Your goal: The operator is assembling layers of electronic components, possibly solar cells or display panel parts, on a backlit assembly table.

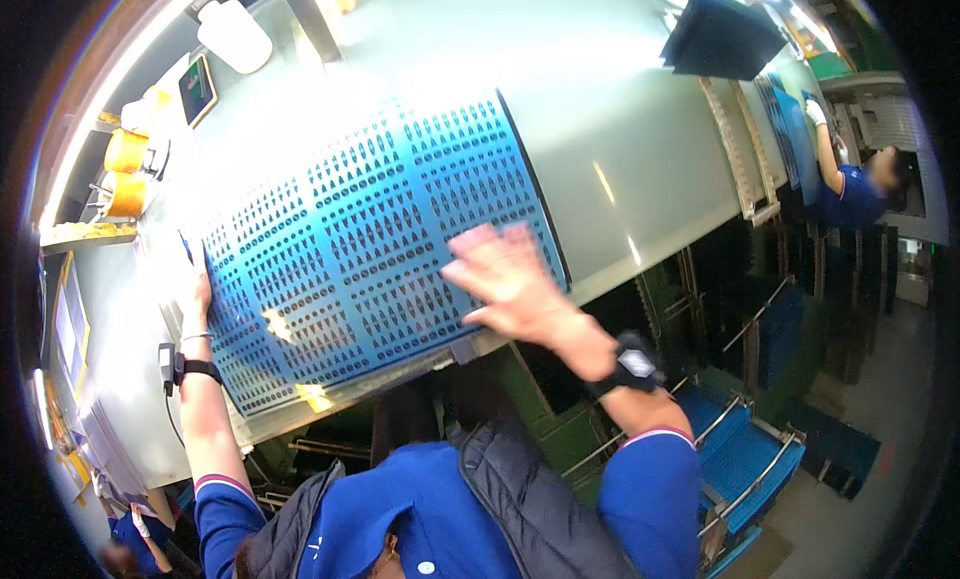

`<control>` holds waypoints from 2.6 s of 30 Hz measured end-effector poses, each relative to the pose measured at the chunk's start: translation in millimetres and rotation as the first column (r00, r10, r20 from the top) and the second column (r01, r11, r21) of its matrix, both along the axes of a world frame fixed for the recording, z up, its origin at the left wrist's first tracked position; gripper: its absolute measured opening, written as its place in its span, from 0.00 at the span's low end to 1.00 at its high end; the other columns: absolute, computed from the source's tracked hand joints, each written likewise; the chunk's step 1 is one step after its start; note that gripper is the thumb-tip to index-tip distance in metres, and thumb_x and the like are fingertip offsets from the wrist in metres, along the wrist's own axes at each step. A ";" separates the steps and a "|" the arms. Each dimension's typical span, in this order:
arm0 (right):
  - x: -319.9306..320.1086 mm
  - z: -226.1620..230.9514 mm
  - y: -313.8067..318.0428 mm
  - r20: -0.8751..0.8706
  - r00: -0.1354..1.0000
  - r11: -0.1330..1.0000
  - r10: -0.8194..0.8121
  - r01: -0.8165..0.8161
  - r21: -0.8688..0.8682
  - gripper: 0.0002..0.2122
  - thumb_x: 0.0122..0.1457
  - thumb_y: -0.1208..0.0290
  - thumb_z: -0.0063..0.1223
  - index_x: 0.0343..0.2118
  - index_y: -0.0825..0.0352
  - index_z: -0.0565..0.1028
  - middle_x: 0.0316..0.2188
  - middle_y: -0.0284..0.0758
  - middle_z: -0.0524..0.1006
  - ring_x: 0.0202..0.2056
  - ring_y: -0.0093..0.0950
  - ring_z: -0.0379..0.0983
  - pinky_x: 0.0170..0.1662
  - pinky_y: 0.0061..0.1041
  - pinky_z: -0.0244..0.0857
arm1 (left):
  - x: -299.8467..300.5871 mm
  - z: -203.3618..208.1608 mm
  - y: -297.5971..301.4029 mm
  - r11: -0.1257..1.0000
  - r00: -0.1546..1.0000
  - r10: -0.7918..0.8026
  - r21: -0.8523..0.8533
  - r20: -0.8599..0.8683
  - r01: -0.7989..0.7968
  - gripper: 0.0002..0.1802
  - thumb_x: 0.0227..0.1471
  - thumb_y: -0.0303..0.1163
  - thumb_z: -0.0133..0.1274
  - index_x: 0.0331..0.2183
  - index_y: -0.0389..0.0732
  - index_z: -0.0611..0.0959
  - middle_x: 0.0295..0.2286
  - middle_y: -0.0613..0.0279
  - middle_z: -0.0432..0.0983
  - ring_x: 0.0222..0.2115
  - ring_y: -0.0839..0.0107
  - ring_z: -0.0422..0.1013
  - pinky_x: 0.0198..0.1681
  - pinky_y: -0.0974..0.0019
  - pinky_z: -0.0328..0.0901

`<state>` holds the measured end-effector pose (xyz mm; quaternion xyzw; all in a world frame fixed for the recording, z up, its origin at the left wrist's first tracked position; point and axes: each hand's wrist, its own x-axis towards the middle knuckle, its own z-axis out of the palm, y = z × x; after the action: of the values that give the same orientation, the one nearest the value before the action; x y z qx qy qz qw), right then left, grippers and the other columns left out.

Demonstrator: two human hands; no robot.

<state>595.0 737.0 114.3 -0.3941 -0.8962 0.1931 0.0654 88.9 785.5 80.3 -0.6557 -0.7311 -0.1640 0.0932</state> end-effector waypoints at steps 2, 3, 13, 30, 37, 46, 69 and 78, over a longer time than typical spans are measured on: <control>-59.0 -28.9 17.1 -0.176 0.955 0.970 0.240 -0.242 0.009 0.27 0.48 0.54 0.58 0.51 0.57 0.70 0.58 0.41 0.61 0.62 0.40 0.52 0.63 0.48 0.37 | 0.7 -7.2 -0.6 0.999 1.000 0.016 -0.033 -0.005 -0.016 0.20 0.53 0.41 0.46 0.39 0.33 0.71 0.38 0.40 0.69 0.41 0.46 0.64 0.46 0.53 0.58; -76.4 -15.8 46.7 -0.050 0.962 0.963 0.269 -0.267 0.043 0.25 0.49 0.54 0.56 0.50 0.58 0.70 0.56 0.41 0.64 0.60 0.39 0.54 0.61 0.48 0.42 | -2.6 -11.7 -4.4 0.998 0.999 0.044 -0.054 -0.013 -0.045 0.21 0.53 0.41 0.46 0.41 0.33 0.71 0.40 0.40 0.68 0.42 0.46 0.64 0.48 0.53 0.57; 2.2 -56.9 185.1 0.121 0.849 0.817 -0.513 0.441 0.370 0.30 0.62 0.48 0.33 0.59 0.67 0.59 0.62 0.43 0.54 0.65 0.41 0.42 0.64 0.50 0.27 | -27.8 -18.0 -7.7 0.980 0.969 0.153 -0.158 0.193 -0.123 0.36 0.52 0.49 0.49 0.55 0.33 0.65 0.55 0.40 0.59 0.57 0.47 0.54 0.60 0.51 0.47; 93.7 11.3 -100.9 0.228 0.958 0.984 -0.172 0.158 0.082 0.46 0.46 0.43 0.56 0.59 0.75 0.53 0.63 0.44 0.49 0.65 0.38 0.41 0.64 0.52 0.20 | 47.8 -0.6 -292.4 0.969 0.970 0.113 -0.238 0.214 -0.060 0.41 0.53 0.50 0.47 0.58 0.31 0.58 0.59 0.43 0.49 0.61 0.51 0.46 0.63 0.54 0.41; 137.7 -39.6 -112.0 0.121 0.992 0.921 -0.048 -0.003 0.389 0.32 0.42 0.84 0.49 0.54 0.50 0.67 0.56 0.34 0.61 0.59 0.34 0.56 0.64 0.44 0.42 | 45.6 -51.0 -355.6 0.825 0.673 0.520 -0.105 0.526 -0.556 0.31 0.47 0.30 0.56 0.52 0.33 0.65 0.45 0.45 0.63 0.46 0.56 0.65 0.45 0.58 0.63; 121.4 -28.8 -78.0 -0.256 0.959 0.933 0.121 -0.022 0.358 0.18 0.51 0.82 0.46 0.44 0.58 0.76 0.50 0.39 0.71 0.55 0.38 0.65 0.60 0.41 0.54 | -35.3 110.5 -249.0 0.835 0.221 0.506 -0.538 0.834 0.115 0.13 0.43 0.41 0.63 0.26 0.42 0.82 0.22 0.71 0.72 0.22 0.79 0.66 0.25 0.74 0.59; -61.0 303.6 207.2 -0.728 -0.675 0.936 -0.118 0.168 -0.308 0.11 0.54 0.73 0.59 0.38 0.71 0.72 0.30 0.35 0.74 0.24 0.22 0.71 0.30 0.25 0.76 | -24.3 218.2 -291.9 0.982 0.667 0.059 -0.163 0.743 0.094 0.26 0.52 0.36 0.56 0.49 0.30 0.73 0.36 0.54 0.77 0.33 0.73 0.75 0.32 0.73 0.69; -19.1 336.4 374.6 -0.858 -0.477 0.969 -0.192 0.045 -0.241 0.20 0.53 0.82 0.48 0.50 0.73 0.61 0.46 0.42 0.69 0.41 0.38 0.74 0.38 0.40 0.77 | -6.9 101.2 -419.6 0.870 0.031 0.425 -0.399 0.905 -0.289 0.24 0.54 0.32 0.54 0.50 0.30 0.71 0.38 0.51 0.76 0.35 0.66 0.76 0.35 0.67 0.71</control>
<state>575.9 1111.6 450.8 -0.1431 -0.3468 0.4650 0.8019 82.0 365.9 181.5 -0.1859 -0.7561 -0.4820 -0.4017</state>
